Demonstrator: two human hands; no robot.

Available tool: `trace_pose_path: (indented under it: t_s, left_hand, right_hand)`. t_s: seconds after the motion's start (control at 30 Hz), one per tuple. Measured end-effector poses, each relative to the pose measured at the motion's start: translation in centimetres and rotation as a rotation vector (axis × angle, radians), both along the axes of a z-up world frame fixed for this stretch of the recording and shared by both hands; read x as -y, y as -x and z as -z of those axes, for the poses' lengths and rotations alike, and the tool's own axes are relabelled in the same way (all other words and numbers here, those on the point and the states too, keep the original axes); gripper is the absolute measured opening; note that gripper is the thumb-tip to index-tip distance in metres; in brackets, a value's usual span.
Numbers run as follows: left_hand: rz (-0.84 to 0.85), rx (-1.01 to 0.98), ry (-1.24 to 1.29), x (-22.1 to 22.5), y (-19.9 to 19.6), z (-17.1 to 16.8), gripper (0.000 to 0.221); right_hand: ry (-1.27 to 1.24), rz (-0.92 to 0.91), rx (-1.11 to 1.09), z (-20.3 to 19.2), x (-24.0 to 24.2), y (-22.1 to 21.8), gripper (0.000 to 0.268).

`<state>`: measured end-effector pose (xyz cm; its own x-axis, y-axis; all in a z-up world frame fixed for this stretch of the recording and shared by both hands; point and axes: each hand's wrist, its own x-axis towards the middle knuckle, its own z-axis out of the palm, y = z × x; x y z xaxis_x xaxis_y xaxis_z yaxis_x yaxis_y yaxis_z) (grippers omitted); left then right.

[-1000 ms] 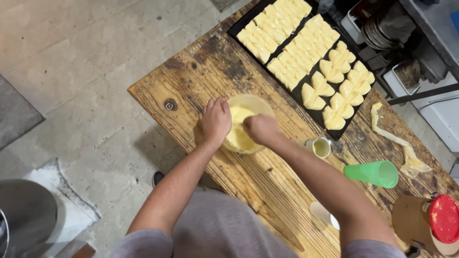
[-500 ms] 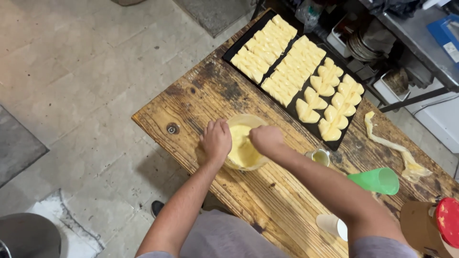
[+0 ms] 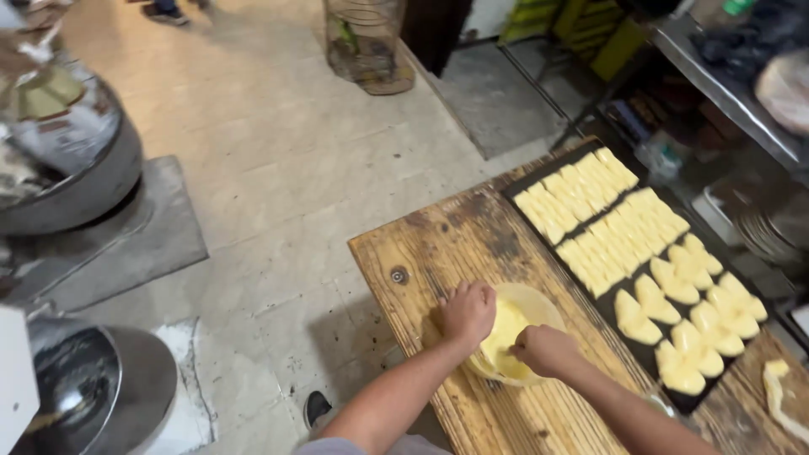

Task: Whisking a yellow liquid in a bowl on a wooden workbench in a bakery

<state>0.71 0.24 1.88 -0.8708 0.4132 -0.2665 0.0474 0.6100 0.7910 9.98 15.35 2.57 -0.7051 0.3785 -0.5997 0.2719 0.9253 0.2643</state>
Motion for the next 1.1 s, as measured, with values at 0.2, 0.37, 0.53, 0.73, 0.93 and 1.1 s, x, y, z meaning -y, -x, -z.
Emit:
trace_pose_path:
  t_s: [0.2, 0.37, 0.53, 0.73, 0.93, 1.1]
  left_hand:
    - [0.023, 0.031, 0.017, 1.0, -0.2, -2.2, 0.048]
    - [0.021, -0.006, -0.022, 0.5, -0.1, -1.1, 0.049]
    - [0.014, -0.008, -0.027, 0.1, -0.1, -0.2, 0.048]
    - [0.026, -0.026, -0.034, 0.3, -0.1, -0.5, 0.048]
    - [0.015, -0.024, -0.051, 0.0, -0.1, 0.1, 0.047]
    - [0.068, 0.059, -0.048, 1.4, -0.4, -2.1, 0.048]
  right_hand:
    - [-0.082, -0.036, -0.182, 0.5, -2.0, 0.6, 0.043]
    - [0.297, 0.166, -0.12, -2.9, 1.4, 1.4, 0.041]
    - [-0.137, -0.132, -0.057, 1.3, -2.4, 0.1, 0.041]
    - [0.118, 0.136, -0.113, -1.1, -0.5, 1.0, 0.042]
    - [0.162, 0.211, 0.021, -3.4, 1.2, 1.0, 0.038]
    - [-0.081, 0.14, -0.012, -1.9, -1.5, -0.2, 0.044]
